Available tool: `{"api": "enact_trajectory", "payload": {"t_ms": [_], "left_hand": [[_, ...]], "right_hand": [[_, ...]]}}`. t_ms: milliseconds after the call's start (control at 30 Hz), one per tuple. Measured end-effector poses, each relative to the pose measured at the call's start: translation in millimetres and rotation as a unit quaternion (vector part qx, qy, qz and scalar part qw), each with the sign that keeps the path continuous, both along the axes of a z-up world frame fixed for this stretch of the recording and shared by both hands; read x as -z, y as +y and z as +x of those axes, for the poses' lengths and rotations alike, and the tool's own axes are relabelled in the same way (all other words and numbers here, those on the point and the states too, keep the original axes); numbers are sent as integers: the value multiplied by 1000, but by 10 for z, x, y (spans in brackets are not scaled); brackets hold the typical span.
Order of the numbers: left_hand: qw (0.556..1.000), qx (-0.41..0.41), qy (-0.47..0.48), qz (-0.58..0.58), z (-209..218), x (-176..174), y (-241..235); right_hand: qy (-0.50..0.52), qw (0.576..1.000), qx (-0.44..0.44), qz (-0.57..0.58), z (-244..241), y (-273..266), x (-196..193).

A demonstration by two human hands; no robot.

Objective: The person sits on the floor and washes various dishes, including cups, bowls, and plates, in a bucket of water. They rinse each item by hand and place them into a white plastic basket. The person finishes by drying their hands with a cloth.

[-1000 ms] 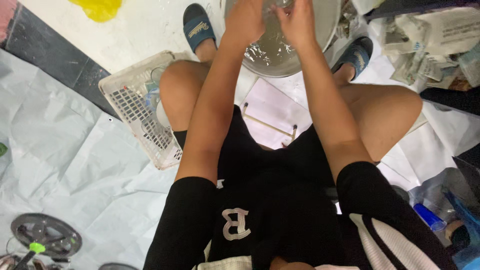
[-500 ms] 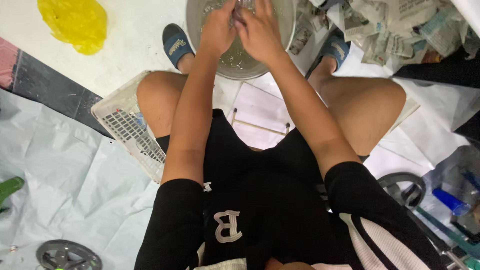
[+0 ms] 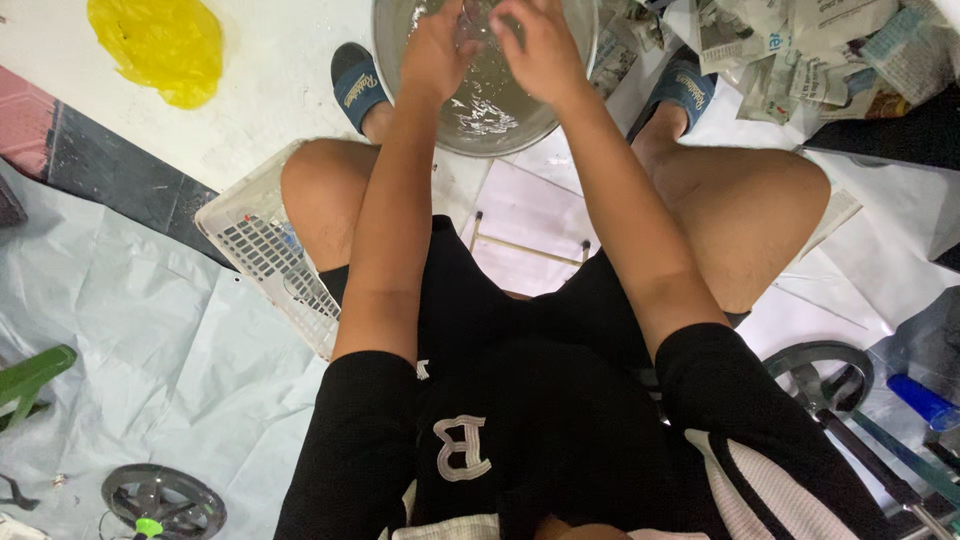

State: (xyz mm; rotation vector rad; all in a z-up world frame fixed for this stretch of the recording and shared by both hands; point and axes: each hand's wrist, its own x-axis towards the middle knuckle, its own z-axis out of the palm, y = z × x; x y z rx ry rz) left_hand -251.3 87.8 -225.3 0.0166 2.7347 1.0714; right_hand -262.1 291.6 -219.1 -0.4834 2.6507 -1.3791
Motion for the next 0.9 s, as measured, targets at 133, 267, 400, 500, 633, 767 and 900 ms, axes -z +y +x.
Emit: {"api": "enact_trajectory", "payload": {"t_ms": [133, 267, 400, 500, 633, 767, 900], "left_hand": [[995, 16, 3, -94, -7, 211, -62], [984, 26, -9, -178, 18, 388, -29], [960, 35, -149, -235, 61, 292, 83], [982, 11, -98, -159, 126, 254, 130], [996, 18, -2, -84, 212, 267, 268], [994, 13, 21, -108, 191, 176, 247], [987, 19, 134, -80, 142, -157, 155]], "right_hand": [[-10, 998, 4, -55, -33, 153, 352], [-137, 988, 6, -71, 21, 197, 806], [-378, 917, -18, -126, 37, 77, 966], [-564, 803, 44, -188, 136, -99, 836], [-531, 773, 98, -333, 84, -337, 915], [-443, 782, 86, -429, -33, -369, 1355], [-377, 904, 126, -157, -138, -266, 2079]]}}
